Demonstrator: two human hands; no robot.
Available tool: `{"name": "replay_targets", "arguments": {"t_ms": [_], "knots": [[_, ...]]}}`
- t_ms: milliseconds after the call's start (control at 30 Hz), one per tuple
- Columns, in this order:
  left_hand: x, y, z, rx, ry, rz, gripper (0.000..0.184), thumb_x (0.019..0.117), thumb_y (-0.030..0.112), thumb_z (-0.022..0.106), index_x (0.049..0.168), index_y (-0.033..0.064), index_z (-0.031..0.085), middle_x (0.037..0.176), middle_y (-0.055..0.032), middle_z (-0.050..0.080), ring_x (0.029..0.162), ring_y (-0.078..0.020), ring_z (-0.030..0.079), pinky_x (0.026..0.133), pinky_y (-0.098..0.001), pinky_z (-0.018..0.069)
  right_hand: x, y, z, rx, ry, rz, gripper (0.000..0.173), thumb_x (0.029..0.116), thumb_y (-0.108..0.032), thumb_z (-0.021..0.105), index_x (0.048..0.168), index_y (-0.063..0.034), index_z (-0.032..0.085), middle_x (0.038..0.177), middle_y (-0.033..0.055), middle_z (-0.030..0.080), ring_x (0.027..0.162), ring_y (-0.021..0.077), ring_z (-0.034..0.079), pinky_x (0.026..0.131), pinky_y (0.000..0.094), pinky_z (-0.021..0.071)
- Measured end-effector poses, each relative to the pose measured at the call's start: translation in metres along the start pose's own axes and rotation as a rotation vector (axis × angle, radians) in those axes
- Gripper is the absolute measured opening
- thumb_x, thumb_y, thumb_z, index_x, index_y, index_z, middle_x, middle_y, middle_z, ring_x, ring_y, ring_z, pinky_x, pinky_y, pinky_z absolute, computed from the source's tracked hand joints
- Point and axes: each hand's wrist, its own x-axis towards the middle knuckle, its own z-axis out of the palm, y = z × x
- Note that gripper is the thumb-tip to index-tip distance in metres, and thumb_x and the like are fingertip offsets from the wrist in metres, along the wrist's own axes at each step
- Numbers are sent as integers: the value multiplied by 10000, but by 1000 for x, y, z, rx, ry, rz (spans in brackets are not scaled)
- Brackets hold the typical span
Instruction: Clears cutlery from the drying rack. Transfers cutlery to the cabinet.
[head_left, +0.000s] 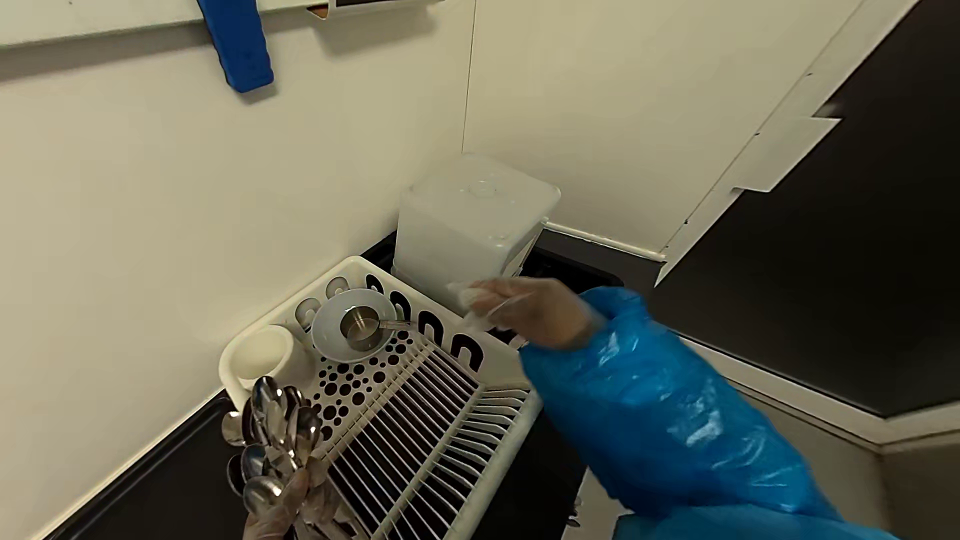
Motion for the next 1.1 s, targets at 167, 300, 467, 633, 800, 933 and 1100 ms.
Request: {"name": "replay_targets", "arguments": {"t_ms": [167,300,467,633,800,933,1100], "knots": [[2,-2,11,-21,-48,-33,323,1021,111,393,868,90,676,694,0,653,586,-61,615,616,-233,560,33,102,-31,-435,-407,664,382,1106,-285,470,1388,-89,637,1317,206,667,1280,377,604,1104,588,413],[1,-5,20,3,-39,-32,283,1014,109,402,890,91,655,739,1,658,587,-52,600,609,-225,552,45,174,4,-540,-686,774,467,1084,-203,521,1495,15,482,1500,278,501,1451,412,428,1189,569,301],[-5,-6,21,8,-6,-14,323,1030,115,368,883,76,652,741,-13,672,605,-64,625,619,-226,562,53,173,15,-649,-779,824,426,1084,-189,507,1416,78,526,1479,274,513,1432,379,455,1169,521,346],[-14,-5,23,-22,25,20,326,1036,109,356,895,66,647,735,-12,659,593,-62,616,617,-228,564,56,102,1,-827,-889,769,382,1100,-134,448,1336,147,552,1472,301,507,1421,393,460,1171,512,328],[-27,-1,22,-28,53,40,317,1037,101,350,910,64,637,741,-19,655,595,-75,614,619,-240,566,53,162,-3,-819,-912,612,380,1089,-223,499,1279,83,622,1348,280,609,1318,411,561,1090,573,420],[-40,-4,21,-25,29,50,365,1055,125,328,901,71,654,745,-12,665,615,-68,631,636,-229,572,32,156,-36,-660,-703,520,315,1070,-206,557,1295,3,630,1278,261,651,1241,438,607,1053,614,441],[-55,-17,33,-3,42,74,371,1063,166,313,864,93,616,651,16,608,560,-54,596,591,-215,548,-17,89,-72,-455,35,125,214,1043,-129,588,1180,-75,742,1130,190,744,1067,422,705,937,670,502]]}}
